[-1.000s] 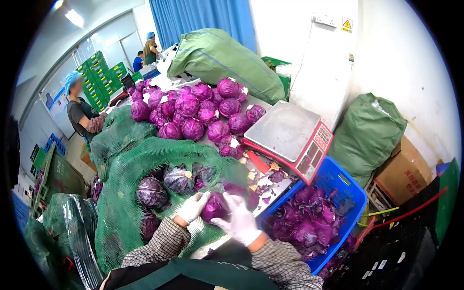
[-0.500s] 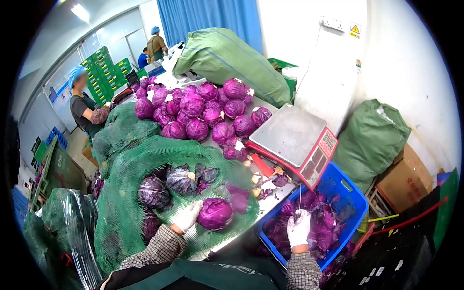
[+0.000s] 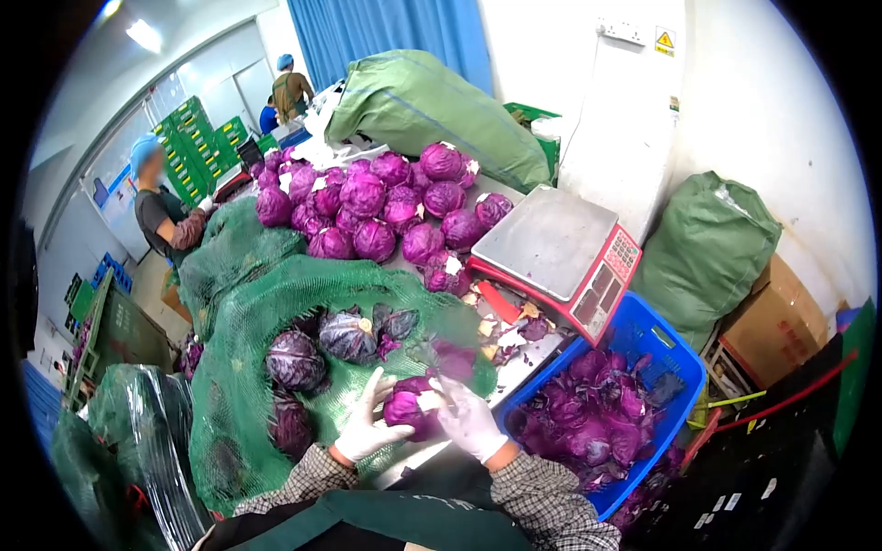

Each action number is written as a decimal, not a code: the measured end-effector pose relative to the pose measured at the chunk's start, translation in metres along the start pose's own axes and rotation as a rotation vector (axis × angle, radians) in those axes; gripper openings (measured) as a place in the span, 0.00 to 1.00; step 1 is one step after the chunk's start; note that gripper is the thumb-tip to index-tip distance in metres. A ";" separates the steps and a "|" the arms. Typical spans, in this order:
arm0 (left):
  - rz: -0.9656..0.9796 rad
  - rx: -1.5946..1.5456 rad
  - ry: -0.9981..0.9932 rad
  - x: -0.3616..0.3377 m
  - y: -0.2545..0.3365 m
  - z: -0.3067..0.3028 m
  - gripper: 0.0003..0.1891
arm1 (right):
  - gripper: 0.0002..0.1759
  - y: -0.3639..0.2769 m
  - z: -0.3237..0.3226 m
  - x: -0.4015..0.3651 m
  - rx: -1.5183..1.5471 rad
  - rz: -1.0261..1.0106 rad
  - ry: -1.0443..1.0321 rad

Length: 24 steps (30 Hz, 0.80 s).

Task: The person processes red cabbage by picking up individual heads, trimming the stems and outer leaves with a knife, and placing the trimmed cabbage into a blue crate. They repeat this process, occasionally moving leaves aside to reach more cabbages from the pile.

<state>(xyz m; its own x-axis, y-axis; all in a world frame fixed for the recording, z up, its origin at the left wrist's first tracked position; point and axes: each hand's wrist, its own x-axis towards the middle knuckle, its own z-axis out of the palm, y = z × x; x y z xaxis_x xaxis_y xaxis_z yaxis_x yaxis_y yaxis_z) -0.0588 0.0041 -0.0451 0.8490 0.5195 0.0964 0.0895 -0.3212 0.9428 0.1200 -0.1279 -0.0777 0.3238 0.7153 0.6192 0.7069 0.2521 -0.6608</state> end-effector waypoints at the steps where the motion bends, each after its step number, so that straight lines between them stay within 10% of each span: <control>1: 0.053 0.298 0.018 0.003 0.000 0.004 0.65 | 0.20 -0.003 -0.001 -0.002 0.336 0.379 -0.092; 5: -0.024 0.808 -0.240 0.020 0.043 0.008 0.68 | 0.22 -0.010 -0.008 -0.006 0.433 0.382 -0.128; 14: 0.060 0.756 -0.169 0.023 0.030 0.023 0.65 | 0.32 -0.017 -0.015 -0.039 0.114 0.558 -0.120; 16: 0.051 0.753 -0.129 0.021 0.035 0.028 0.63 | 0.26 -0.023 -0.007 -0.032 -0.134 0.310 -0.077; 24: 0.089 0.879 -0.059 0.015 0.044 0.053 0.58 | 0.17 0.002 -0.004 -0.019 -0.172 0.632 -0.310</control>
<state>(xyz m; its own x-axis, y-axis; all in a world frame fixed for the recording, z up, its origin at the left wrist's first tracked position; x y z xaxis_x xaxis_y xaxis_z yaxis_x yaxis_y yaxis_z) -0.0142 -0.0441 -0.0190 0.8951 0.4300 0.1178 0.3694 -0.8632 0.3442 0.1180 -0.1440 -0.0895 0.5278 0.8490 -0.0248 0.5407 -0.3584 -0.7610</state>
